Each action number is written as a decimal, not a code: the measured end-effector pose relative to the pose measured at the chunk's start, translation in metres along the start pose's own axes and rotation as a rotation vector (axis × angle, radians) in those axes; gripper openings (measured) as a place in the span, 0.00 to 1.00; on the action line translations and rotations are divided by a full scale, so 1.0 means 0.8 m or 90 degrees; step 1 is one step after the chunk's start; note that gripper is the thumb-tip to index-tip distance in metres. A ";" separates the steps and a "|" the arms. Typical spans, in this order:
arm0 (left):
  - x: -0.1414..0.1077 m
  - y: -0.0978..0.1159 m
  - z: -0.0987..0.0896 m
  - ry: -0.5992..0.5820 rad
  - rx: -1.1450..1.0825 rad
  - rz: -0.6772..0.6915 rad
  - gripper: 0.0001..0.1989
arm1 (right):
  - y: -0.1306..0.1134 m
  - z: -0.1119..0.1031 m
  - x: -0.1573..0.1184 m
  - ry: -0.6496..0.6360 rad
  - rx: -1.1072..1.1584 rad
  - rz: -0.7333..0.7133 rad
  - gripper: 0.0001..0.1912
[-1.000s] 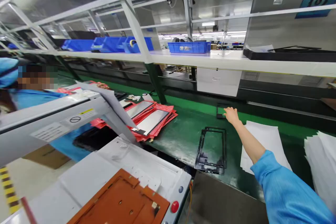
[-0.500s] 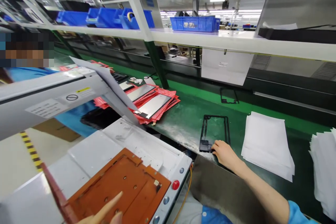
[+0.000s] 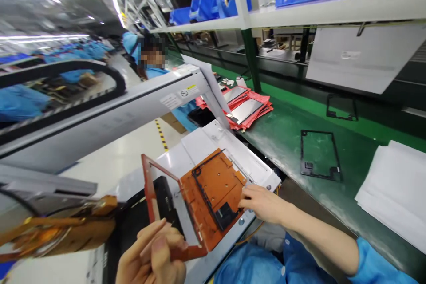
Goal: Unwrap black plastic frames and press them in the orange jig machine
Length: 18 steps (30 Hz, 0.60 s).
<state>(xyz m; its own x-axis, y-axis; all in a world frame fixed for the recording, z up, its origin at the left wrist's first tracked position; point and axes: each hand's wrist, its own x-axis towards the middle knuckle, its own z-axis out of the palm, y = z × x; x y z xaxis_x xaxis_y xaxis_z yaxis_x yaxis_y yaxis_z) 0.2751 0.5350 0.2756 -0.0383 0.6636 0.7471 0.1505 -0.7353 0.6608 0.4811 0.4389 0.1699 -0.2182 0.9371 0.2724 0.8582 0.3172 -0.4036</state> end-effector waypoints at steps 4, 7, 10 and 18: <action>0.005 0.001 -0.010 0.014 -0.016 0.022 0.11 | -0.001 0.030 0.044 -0.038 -0.007 -0.043 0.07; 0.003 0.000 -0.013 0.001 -0.013 0.027 0.09 | -0.010 0.035 0.042 -0.027 -0.029 -0.006 0.06; 0.000 -0.005 -0.008 -0.039 -0.030 0.043 0.08 | -0.025 0.034 0.030 -0.017 -0.031 0.014 0.07; -0.025 -0.053 0.052 -0.333 -0.033 0.259 0.03 | -0.056 0.032 -0.047 0.058 0.021 0.035 0.27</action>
<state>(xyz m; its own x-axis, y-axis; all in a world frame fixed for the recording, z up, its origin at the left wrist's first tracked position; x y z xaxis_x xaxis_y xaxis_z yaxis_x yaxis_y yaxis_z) 0.3103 0.5587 0.2302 0.4975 0.3019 0.8132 0.0042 -0.9383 0.3458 0.4390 0.3931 0.1558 -0.1262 0.9367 0.3265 0.8518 0.2710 -0.4484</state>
